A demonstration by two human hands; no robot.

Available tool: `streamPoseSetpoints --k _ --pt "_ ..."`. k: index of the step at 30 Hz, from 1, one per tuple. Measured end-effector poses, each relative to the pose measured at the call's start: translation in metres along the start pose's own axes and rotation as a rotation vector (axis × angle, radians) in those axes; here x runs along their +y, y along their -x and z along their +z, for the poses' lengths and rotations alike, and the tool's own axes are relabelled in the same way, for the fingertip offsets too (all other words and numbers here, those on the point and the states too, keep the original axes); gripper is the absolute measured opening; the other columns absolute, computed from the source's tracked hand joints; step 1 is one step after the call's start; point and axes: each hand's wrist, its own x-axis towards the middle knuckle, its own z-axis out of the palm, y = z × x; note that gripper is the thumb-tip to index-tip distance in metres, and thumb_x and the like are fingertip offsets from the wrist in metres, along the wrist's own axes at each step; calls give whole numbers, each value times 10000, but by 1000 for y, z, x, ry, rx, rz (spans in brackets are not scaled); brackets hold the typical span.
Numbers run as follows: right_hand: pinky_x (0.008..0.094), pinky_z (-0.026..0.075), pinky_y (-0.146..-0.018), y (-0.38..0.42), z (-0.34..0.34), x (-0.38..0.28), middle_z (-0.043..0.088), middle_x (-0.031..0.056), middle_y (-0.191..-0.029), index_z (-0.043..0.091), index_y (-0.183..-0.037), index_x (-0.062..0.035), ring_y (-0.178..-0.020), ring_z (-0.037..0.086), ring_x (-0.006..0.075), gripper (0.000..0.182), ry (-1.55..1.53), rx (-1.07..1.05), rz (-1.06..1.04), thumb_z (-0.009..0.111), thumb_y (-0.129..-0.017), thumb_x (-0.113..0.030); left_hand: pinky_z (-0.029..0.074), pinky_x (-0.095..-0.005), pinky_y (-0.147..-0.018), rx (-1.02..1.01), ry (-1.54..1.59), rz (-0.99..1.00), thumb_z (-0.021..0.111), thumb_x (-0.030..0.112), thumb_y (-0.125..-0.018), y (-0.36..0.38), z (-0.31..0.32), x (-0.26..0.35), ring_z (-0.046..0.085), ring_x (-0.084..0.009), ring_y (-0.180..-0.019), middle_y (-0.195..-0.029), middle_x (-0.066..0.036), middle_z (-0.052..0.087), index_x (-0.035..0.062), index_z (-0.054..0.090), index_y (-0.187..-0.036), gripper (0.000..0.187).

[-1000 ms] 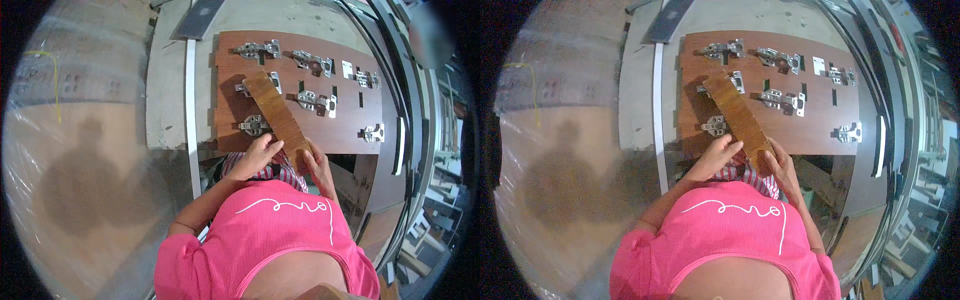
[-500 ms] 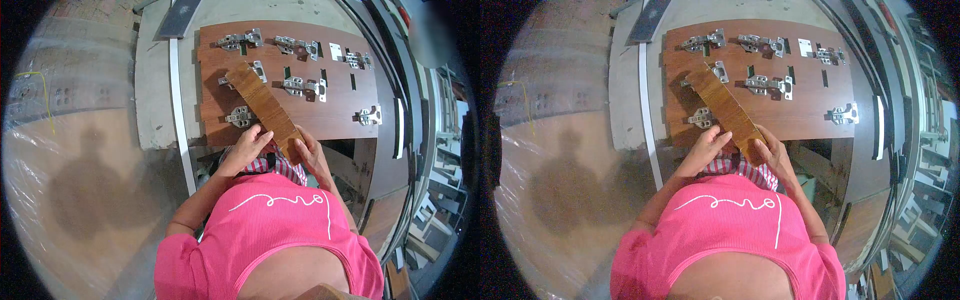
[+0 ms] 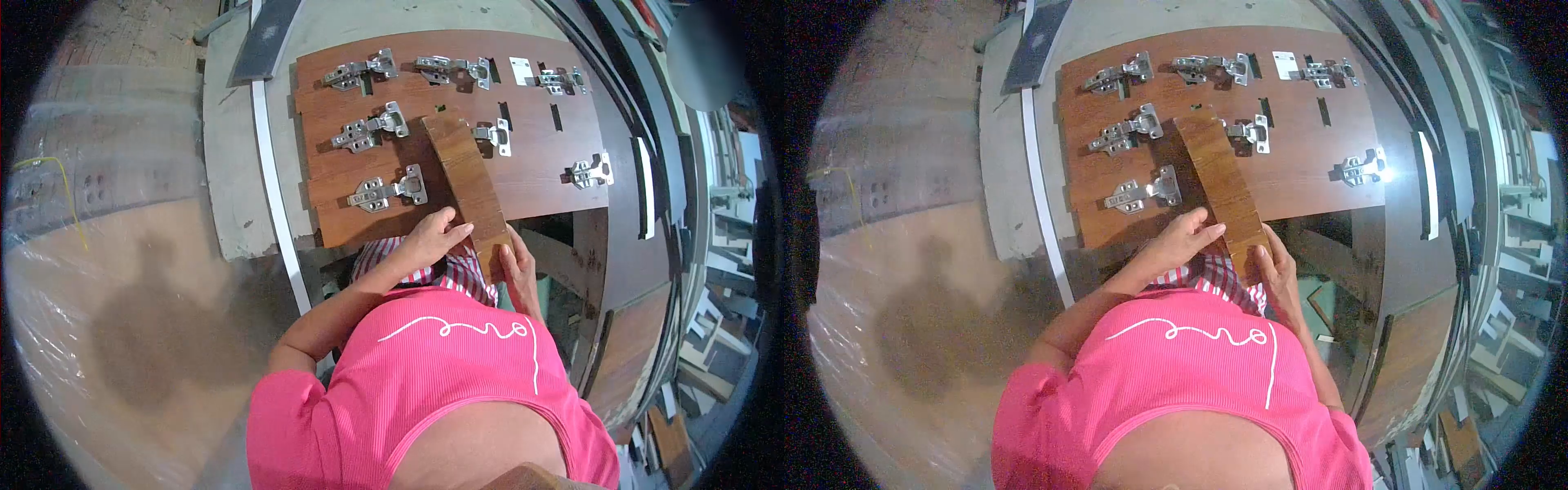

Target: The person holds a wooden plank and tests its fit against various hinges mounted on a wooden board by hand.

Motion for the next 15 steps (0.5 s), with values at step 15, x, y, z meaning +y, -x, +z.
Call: streamPoseSetpoints --k 15 --pt "312 431 -927 0 -19 2 595 112 -1206 473 -1314 -5 -1109 535 167 485 80 -187 -146 546 -909 -262 493 -295 -779 -189 195 -267 577 369 -922 32 -5 16 594 -132 -890 -970 -83 652 -49 581 -1081 447"
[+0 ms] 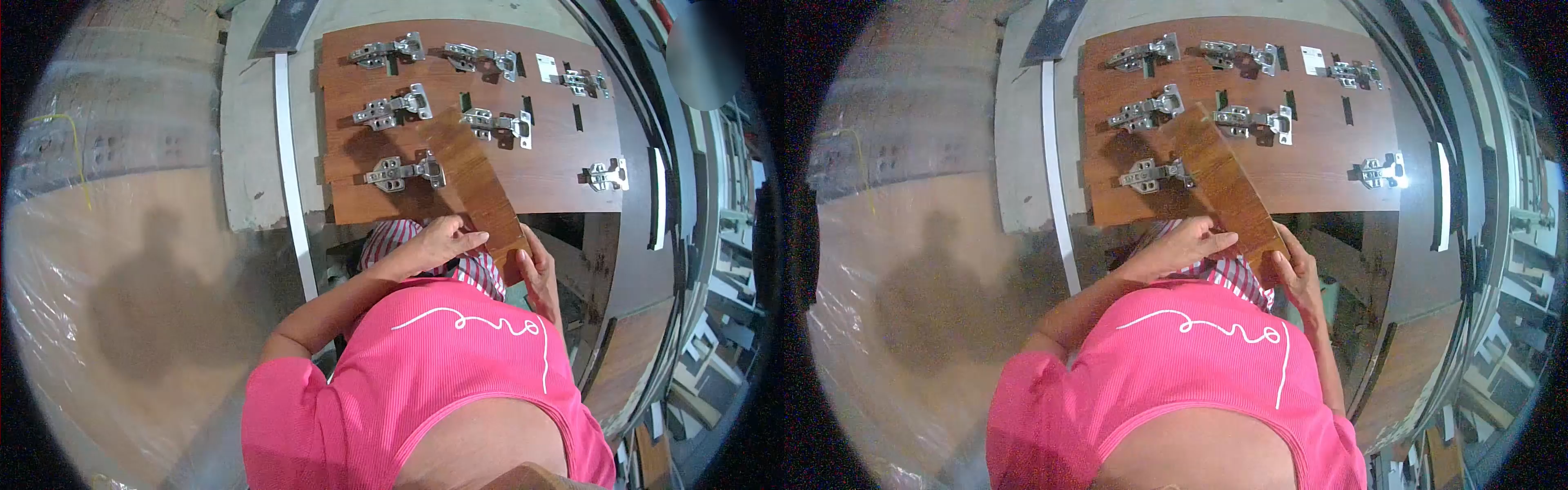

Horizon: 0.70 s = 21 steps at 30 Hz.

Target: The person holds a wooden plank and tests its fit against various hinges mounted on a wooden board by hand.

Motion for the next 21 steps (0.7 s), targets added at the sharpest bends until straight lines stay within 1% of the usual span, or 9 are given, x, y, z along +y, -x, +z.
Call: streamPoseSetpoints --k 1,2,3,5,6,9,12,16,21 --pt "312 431 -927 -1 -1 -5 595 112 -1206 473 -1314 -5 -1109 535 167 485 0 -7 -1 546 -909 -262 494 -294 -787 -44 81 -50 575 370 -924 5 0 -2 596 -136 -894 -981 -82 651 -47 583 -1100 452" --pt "315 438 -919 -2 -3 -10 605 113 -1186 476 -1310 -8 -1092 547 171 482 83 -69 -15 546 -909 -265 460 -260 -614 47 39 3 612 445 -879 9 0 -14 588 -115 -733 -830 -99 649 -70 598 -963 521" --pt "319 444 -911 -5 -3 -15 615 114 -1166 480 -1306 -11 -1074 559 175 478 165 -125 -33 546 -908 -267 460 -260 -614 50 31 9 612 445 -879 17 1 -13 588 -115 -733 -830 -99 649 -70 598 -963 521" --pt "327 453 -902 -8 1 -28 625 107 -1150 483 -1307 -19 -1051 571 178 476 150 -165 30 553 -904 -263 479 -254 -686 85 392 -26 597 425 -896 33 5 -8 603 -126 -805 -920 -94 648 -48 589 -1023 490" --pt "331 461 -886 -11 3 -32 638 120 -1129 484 -1306 -29 -1036 587 184 474 167 -201 61 556 -901 -264 499 -278 -768 24 477 -31 579 404 -913 35 1 -10 616 -156 -879 -1001 -105 633 -28 559 -1092 468" --pt "344 480 -831 -19 3 -31 658 171 -1066 487 -1301 -56 -989 631 207 472 315 -238 58 567 -892 -278 502 -297 -834 46 585 -81 569 394 -921 35 1 -24 623 -181 -922 -1030 -126 626 -29 539 -1114 465" --pt "359 484 -797 -20 6 -45 643 210 -1017 491 -1289 -64 -994 638 344 463 394 -277 1 560 -891 -289 496 -316 -877 32 570 -49 564 396 -923 38 -1 -24 619 -190 -953 -1052 -137 617 -38 518 -1131 483" --pt "362 484 -794 -21 6 -43 645 206 -1009 488 -1290 -68 -977 644 341 474 403 -295 28 552 -892 -316 486 -324 -898 8 580 -84 571 407 -917 37 -3 -23 614 -195 -975 -1060 -138 617 -46 520 -1137 506" --pt "344 481 -805 -19 5 -33 660 167 -1008 494 -1293 -71 -922 646 218 496 268 -258 65 566 -892 -354 483 -326 -904 18 533 -71 558 387 -928 41 -4 -18 609 -193 -985 -1079 -144 610 -45 510 -1163 495"
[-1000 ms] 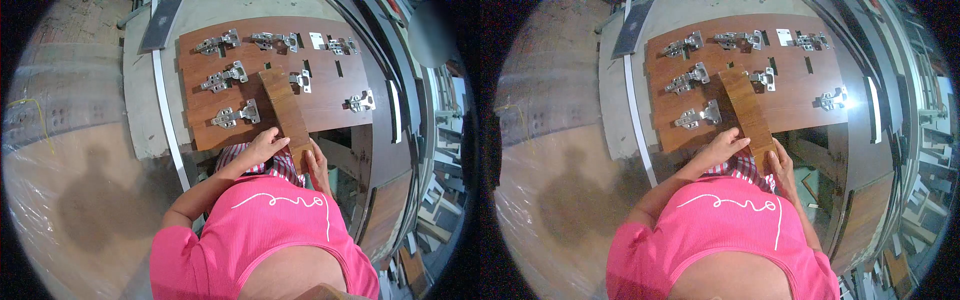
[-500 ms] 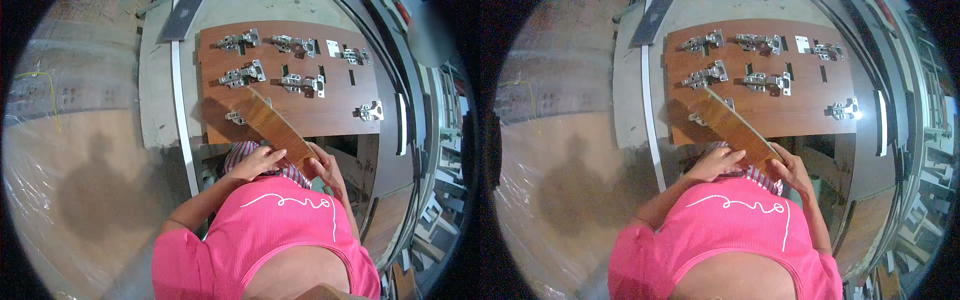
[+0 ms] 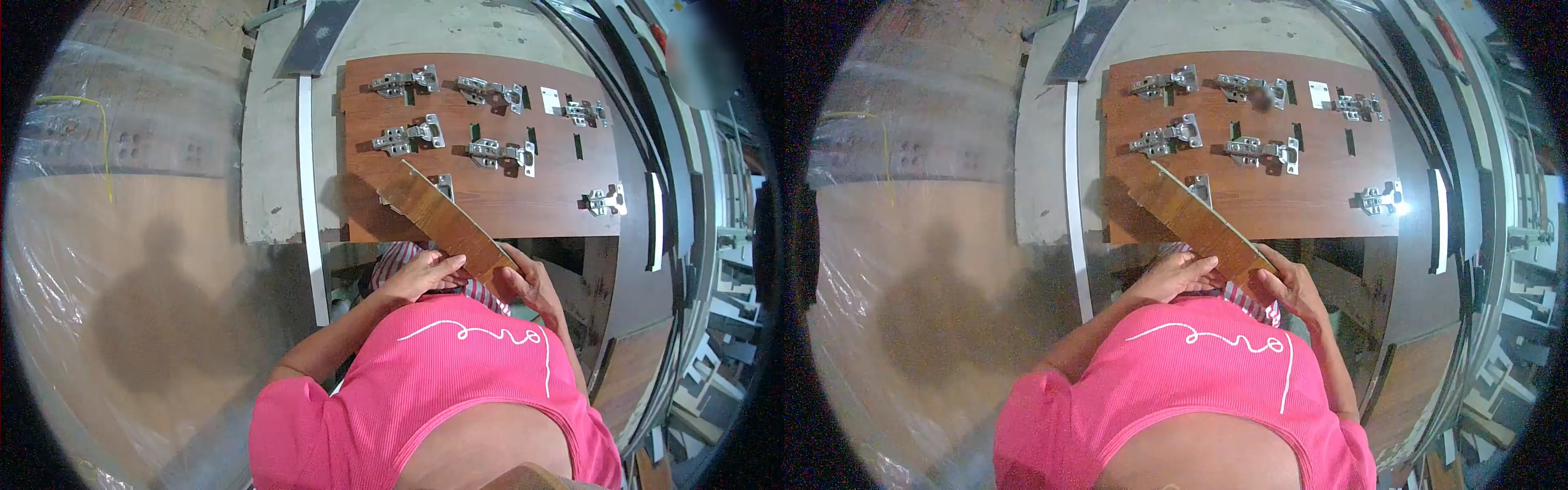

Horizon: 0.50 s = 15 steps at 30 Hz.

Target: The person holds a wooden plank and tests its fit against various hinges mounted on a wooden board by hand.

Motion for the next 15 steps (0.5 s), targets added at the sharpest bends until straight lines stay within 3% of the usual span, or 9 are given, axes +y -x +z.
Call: streamPoseSetpoints --k 7,8,11,14,15 --pt "343 470 -859 -6 3 -15 660 151 -1043 487 -1297 -42 -1003 618 214 494 62 5 31 559 -899 -327 507 -328 -850 -43 -32 56 548 362 -939 -3 -7 11 610 -176 -975 -1103 -133 606 -41 534 -1163 462" --pt "341 462 -874 -10 5 -15 649 160 -1072 487 -1297 -39 -1028 608 219 482 44 46 -50 549 -904 -310 507 -328 -850 -39 -29 58 548 362 -939 -1 -7 17 610 -176 -975 -1103 -133 606 -41 534 -1163 462" --pt "338 447 -903 -27 15 -26 627 174 -1129 487 -1296 -30 -1077 587 228 461 -5 127 -126 532 -914 -284 520 -289 -723 131 -156 276 580 394 -911 -7 -15 34 626 -129 -811 -875 -69 656 -29 625 -1002 435" --pt "338 437 -923 -43 31 -34 613 193 -1160 490 -1295 -24 -1108 573 241 449 -106 161 -142 518 -921 -271 510 -263 -668 209 -147 399 578 374 -915 -20 -30 38 621 -122 -748 -835 -69 659 -43 636 -950 422" --pt "312 425 -923 -48 35 -30 605 150 -1157 480 -1304 -12 -1089 554 195 448 -86 179 -132 500 -936 -267 486 -252 -628 231 -98 395 577 360 -919 -20 -29 41 591 -102 -681 -805 -58 648 -58 638 -906 422"
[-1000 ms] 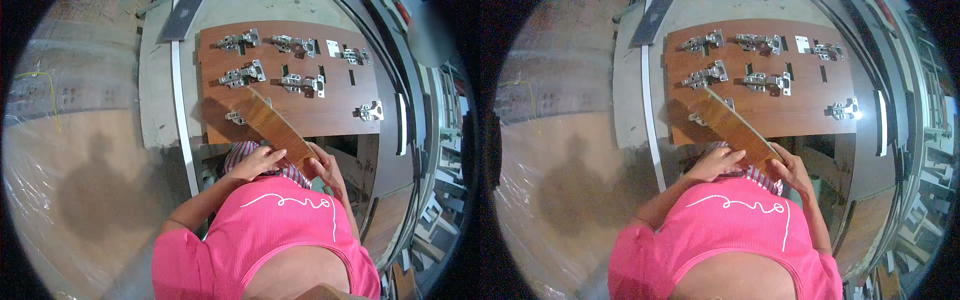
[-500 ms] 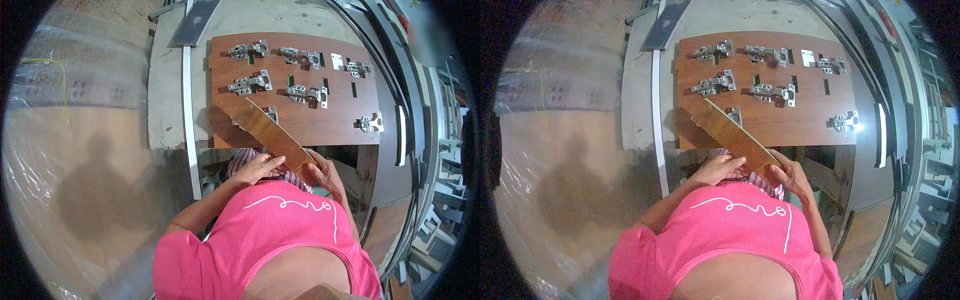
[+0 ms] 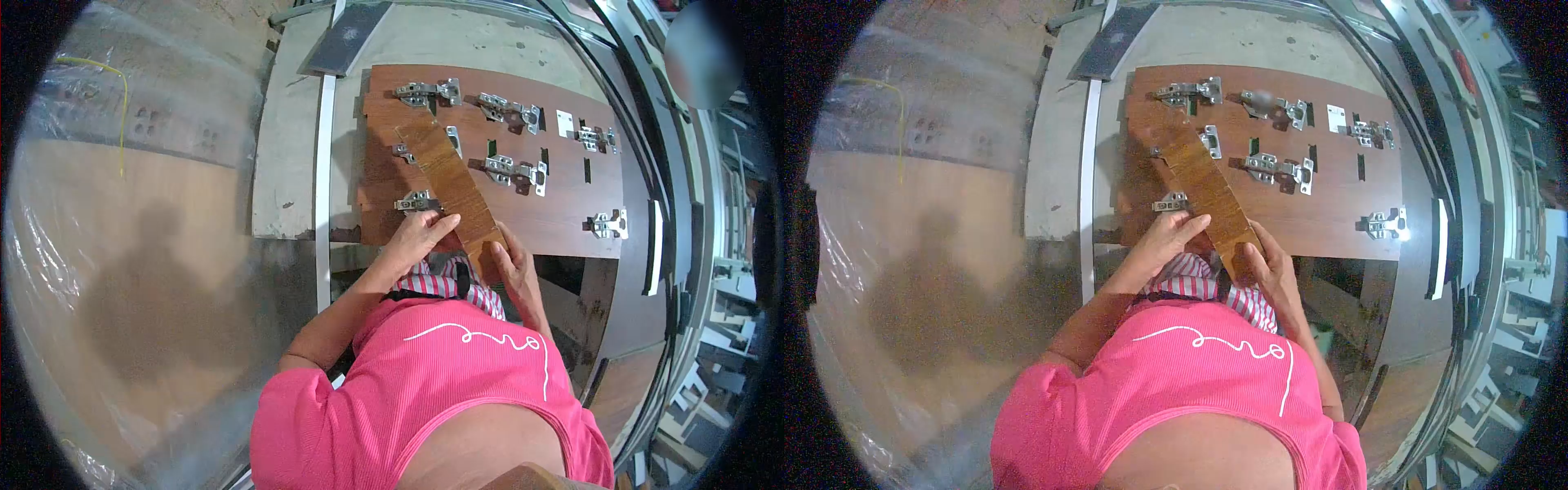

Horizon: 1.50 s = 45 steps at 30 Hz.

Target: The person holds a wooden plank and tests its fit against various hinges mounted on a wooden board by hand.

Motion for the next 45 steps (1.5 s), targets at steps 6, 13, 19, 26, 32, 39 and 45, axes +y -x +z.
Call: streamPoseSetpoints --k 6,13,19,26,32,39,45 --pt "334 439 -909 -4 13 4 620 177 -1131 494 -1288 -21 -1067 589 245 413 -16 10 -11 477 -937 -238 460 -250 -609 57 -88 25 566 347 -928 2 -7 -2 538 -65 -693 -783 -35 620 -59 636 -897 413" --pt "329 442 -902 -7 20 -7 617 157 -1136 504 -1269 -13 -1063 575 213 397 -60 1 20 474 -937 -229 463 -275 -640 92 19 -52 549 366 -932 9 -6 11 544 -83 -712 -786 -48 624 -58 625 -894 433" --pt "329 463 -858 -34 40 -42 618 166 -1104 471 -1287 1 -1025 584 209 423 -33 77 -94 486 -943 -245 472 -293 -699 123 -117 256 561 391 -919 -20 -18 27 593 -161 -784 -925 -96 646 -60 572 -1035 466" --pt "299 490 -681 -65 63 -41 625 139 -998 445 -1289 17 -828 603 164 457 -204 76 -11 506 -939 -271 393 -369 -980 291 -158 411 577 361 -911 -44 -18 29 495 -293 -1166 -1262 -261 490 -49 239 -1413 731" --pt "297 488 -673 -65 69 -35 624 138 -972 415 -1318 33 -809 599 162 502 -151 112 -13 509 -933 -276 315 -392 -1057 351 -371 423 511 337 -944 -29 -10 43 389 -362 -1291 -1393 -316 348 -3 140 -1460 721" --pt "322 482 -766 -52 62 -51 597 161 -989 403 -1340 29 -841 577 200 527 -213 101 118 514 -928 -281 304 -349 -1067 324 -447 370 498 253 -958 -28 2 52 385 -257 -1296 -1443 -223 335 18 160 -1466 654" --pt "284 486 -724 -48 48 -8 589 134 -979 384 -1349 32 -833 572 153 528 -210 397 -33 511 -933 -267 426 -413 -910 236 -592 624 514 284 -939 -72 22 16 563 -379 -1031 -1147 -298 539 82 201 -1471 650"
